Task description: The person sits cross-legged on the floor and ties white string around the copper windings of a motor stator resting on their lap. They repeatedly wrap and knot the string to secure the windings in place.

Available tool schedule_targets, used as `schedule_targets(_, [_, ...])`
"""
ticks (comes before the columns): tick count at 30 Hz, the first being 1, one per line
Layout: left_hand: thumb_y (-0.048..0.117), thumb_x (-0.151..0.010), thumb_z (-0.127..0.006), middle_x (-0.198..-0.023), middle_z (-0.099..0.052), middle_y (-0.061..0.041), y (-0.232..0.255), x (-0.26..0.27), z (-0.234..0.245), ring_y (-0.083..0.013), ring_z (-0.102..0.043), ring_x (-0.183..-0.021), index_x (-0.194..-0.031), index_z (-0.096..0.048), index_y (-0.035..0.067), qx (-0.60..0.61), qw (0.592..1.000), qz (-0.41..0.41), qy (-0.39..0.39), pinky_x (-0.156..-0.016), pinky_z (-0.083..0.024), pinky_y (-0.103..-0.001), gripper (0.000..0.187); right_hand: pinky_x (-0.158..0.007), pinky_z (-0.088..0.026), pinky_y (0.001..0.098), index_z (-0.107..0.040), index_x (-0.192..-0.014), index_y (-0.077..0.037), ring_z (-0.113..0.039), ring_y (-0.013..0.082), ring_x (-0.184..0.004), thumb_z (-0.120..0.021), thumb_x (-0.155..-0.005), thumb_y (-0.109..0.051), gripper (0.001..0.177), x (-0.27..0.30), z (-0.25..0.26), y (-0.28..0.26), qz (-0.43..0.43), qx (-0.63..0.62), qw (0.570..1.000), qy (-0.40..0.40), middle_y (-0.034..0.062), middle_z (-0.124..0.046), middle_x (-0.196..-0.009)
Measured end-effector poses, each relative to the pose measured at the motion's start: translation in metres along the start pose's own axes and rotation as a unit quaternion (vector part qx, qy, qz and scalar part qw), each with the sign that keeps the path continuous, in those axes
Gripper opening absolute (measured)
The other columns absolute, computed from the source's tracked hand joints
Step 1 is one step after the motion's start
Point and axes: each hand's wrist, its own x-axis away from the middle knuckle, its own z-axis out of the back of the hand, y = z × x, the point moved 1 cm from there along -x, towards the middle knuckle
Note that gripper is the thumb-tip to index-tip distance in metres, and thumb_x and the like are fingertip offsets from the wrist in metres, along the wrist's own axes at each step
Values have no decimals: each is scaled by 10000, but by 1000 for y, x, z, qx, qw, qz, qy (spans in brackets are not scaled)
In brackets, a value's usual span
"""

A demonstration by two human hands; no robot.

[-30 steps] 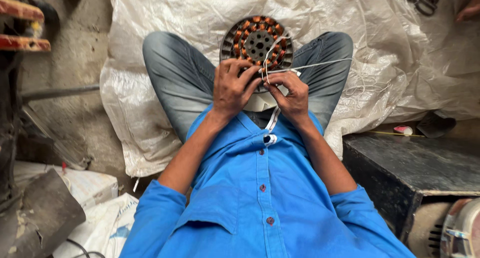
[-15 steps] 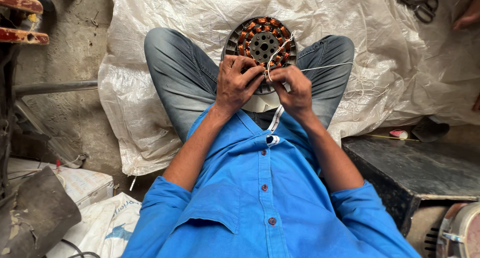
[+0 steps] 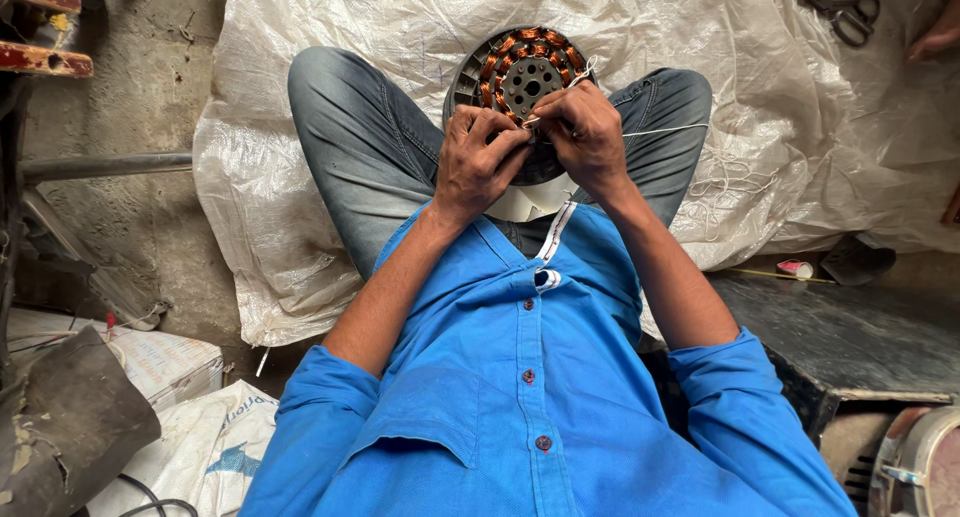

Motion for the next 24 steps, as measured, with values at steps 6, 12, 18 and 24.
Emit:
schedule_targets(6, [158, -908, -821, -1073, -599, 16, -3, 4, -5, -220, -544, -1026, -1115, -708, 150, -14, 1000, -10, 7, -906, -466, -378, 237, -814, -552, 354, -658, -952, -25, -683, 232, -947, -813, -888, 43, 181, -2, -2, -4, -7, 10, 1000, 2, 69, -725, -1015])
schedule_targets(12, [113, -899, -767, -1077, -599, 19, -4, 10, -4, -195, -554, -1033, -1187, -731, 192, -42, 998, -38, -12, -913, -463, -386, 300, -795, -575, 326, -682, -955, -18, -670, 209, -956, -839, -890, -5, 171, 1, -3, -4, -40, -6, 999, 14, 75, -633, -1040])
schedule_targets(18, [114, -909, -759, -1101, -597, 14, -7, 9, -5, -196, -555, -1036, -1224, -738, 178, -42, 998, -55, -11, -927, -464, -394, 322, -750, -562, 314, -709, -942, -27, -662, 168, -899, -863, -888, -35, 164, 2, -5, 0, -92, -14, 996, 10, 63, -638, -1022])
schedule_targets(24, [152, -931, -777, -1093, -582, 8, -2, 6, -3, -209, -540, -1006, -1211, -731, 160, -40, 998, -32, -22, -890, -450, -400, 285, -846, -585, 315, -695, -1081, -26, -656, 191, -1031, -817, -931, -15, 194, 8, 1, -14, -80, -5, 996, 37, 103, -631, -1146])
